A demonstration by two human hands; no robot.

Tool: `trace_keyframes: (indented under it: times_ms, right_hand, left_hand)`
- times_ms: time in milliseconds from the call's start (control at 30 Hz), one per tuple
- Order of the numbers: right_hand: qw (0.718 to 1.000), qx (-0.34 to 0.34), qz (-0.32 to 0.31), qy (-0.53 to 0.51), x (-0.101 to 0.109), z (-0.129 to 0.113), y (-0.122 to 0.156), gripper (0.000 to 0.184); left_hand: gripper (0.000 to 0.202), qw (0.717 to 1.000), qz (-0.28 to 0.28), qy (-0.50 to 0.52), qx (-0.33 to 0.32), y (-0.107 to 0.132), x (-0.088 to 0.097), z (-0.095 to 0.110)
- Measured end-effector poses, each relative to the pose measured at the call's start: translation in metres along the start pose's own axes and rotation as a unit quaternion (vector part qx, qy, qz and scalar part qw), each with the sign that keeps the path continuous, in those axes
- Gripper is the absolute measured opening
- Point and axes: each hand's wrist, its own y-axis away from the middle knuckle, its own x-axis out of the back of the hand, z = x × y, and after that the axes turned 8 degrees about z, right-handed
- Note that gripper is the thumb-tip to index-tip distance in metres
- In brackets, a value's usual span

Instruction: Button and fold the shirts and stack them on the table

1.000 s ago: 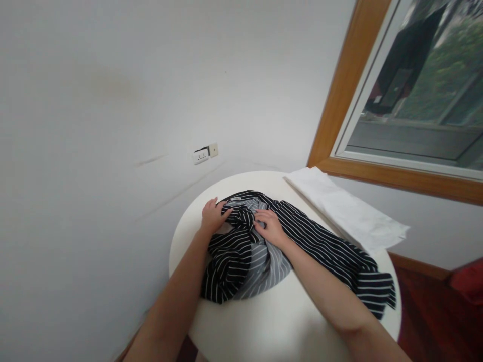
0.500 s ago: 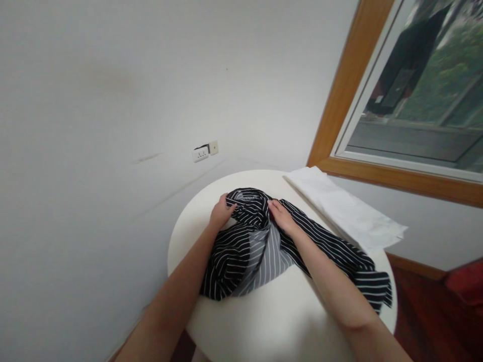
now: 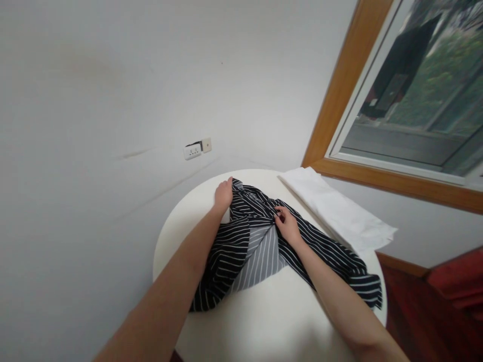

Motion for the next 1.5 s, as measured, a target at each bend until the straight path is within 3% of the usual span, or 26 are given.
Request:
trace_keyframes:
  times_ms: [133,300,367,467,633,733,867,1000,1100,1200,1333,1500]
  right_hand:
    - [0.991,0.081,-0.055,0.093,0.0,0.006,0.003,0.037]
    - [0.981,0.103,-0.108,0.126,0.002,0.003,0.007,0.047]
    - [0.979,0.095,-0.121,0.135,0.001,0.003,0.006,0.054]
    - [0.974,0.072,-0.147,0.157,-0.002,0.004,0.006,0.066]
    - [0.965,0.038,-0.142,0.216,-0.013,0.003,0.016,0.076]
    - [0.963,-0.018,-0.091,0.255,-0.017,0.002,0.028,0.081]
    - [0.953,-0.054,-0.071,0.29,-0.006,-0.006,0.039,0.082]
    - [0.948,-0.04,-0.085,0.303,0.015,-0.022,0.034,0.078]
    - [0.957,0.053,-0.068,0.276,0.018,-0.03,0.025,0.065]
    - [0.956,0.131,-0.116,0.237,0.005,-0.027,0.022,0.051]
    - [0.952,0.082,-0.179,0.236,-0.017,-0.016,0.021,0.047]
    - [0.98,0.065,-0.131,0.133,-0.015,-0.004,0.013,0.049]
  left_hand:
    - [0.062,0.999,-0.046,0.007,0.01,0.012,0.001,0.006]
    - [0.06,0.999,-0.025,-0.014,0.032,0.042,0.034,0.002]
    - [0.054,0.998,-0.059,-0.026,0.011,0.057,0.052,-0.001]
    - [0.056,0.987,-0.155,-0.015,-0.035,0.086,0.074,-0.003]
    - [0.045,0.974,-0.198,0.013,-0.106,0.125,0.093,0.001]
    - [0.037,0.973,-0.205,-0.024,-0.102,0.129,0.104,-0.007]
    - [0.035,0.982,-0.153,-0.105,-0.041,0.117,0.119,-0.032]
    - [0.033,0.982,-0.172,-0.042,-0.065,0.115,0.136,-0.043]
    - [0.031,0.971,-0.194,0.053,-0.131,0.125,0.155,-0.03]
    - [0.033,0.953,-0.173,0.124,-0.216,0.142,0.179,-0.002]
    - [0.032,0.902,-0.206,0.213,-0.314,0.172,0.2,0.042]
    - [0.027,0.799,-0.283,0.319,-0.425,0.202,0.2,0.081]
